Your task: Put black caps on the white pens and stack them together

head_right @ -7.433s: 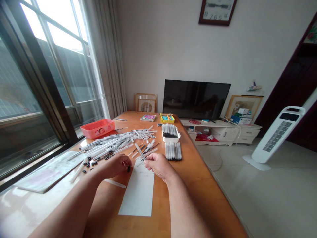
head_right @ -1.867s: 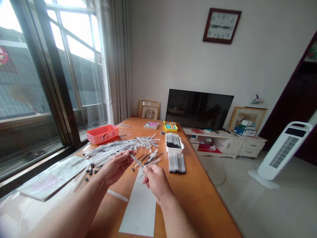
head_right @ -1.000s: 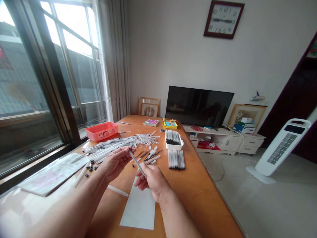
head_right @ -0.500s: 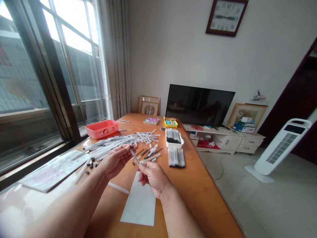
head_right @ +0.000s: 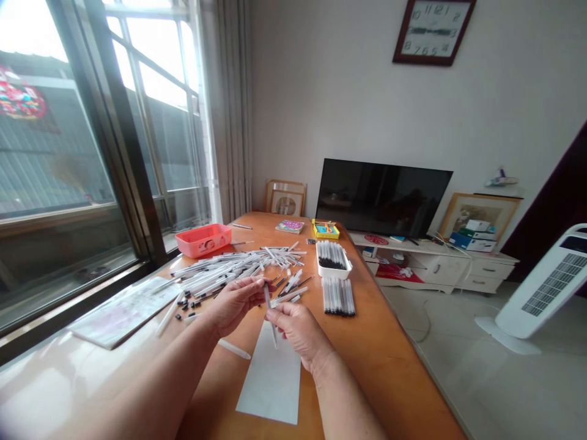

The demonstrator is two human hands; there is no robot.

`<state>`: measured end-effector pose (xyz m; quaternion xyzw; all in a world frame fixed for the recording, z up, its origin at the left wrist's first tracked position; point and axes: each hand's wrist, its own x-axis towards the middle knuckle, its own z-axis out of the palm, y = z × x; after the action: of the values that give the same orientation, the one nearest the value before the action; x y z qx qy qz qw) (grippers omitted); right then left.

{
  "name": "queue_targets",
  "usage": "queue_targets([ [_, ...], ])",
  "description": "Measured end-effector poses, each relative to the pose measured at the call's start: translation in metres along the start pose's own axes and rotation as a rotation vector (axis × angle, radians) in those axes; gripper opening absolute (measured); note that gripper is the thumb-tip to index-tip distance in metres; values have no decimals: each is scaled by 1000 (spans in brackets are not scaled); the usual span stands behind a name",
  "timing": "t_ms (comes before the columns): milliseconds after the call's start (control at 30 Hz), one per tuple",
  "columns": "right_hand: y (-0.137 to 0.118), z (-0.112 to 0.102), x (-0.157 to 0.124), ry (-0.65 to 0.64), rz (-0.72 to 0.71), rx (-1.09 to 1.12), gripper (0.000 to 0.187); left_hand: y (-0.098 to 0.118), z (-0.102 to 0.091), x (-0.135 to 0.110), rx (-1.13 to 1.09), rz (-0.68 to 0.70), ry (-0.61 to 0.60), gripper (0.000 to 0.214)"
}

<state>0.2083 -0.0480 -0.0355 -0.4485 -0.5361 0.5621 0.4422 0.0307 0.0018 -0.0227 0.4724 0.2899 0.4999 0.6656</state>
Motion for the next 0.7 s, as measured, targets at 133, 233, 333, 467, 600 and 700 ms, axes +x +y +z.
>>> queue_targets([
  [133, 3, -12, 5, 96, -16, 94, 38, 3, -10, 5, 79, 41, 160, 39],
  [233, 5, -21, 10, 191, -31, 207, 38, 9, -25, 9, 60, 153, 372, 42],
  [333, 7, -28, 15, 283, -34, 313, 37, 14, -41, 12, 11, 276, 594, 37],
  [467, 11, -33, 20, 356, -9, 400, 38, 17, -54, 11, -34, 311, 792, 31],
  [600, 14, -36, 23, 392, -7, 429, 38, 24, -58, 10, -5, 322, 940, 27],
  [700, 16, -36, 24, 413, 4, 444, 37, 31, -59, 12, 48, 314, 998, 26],
])
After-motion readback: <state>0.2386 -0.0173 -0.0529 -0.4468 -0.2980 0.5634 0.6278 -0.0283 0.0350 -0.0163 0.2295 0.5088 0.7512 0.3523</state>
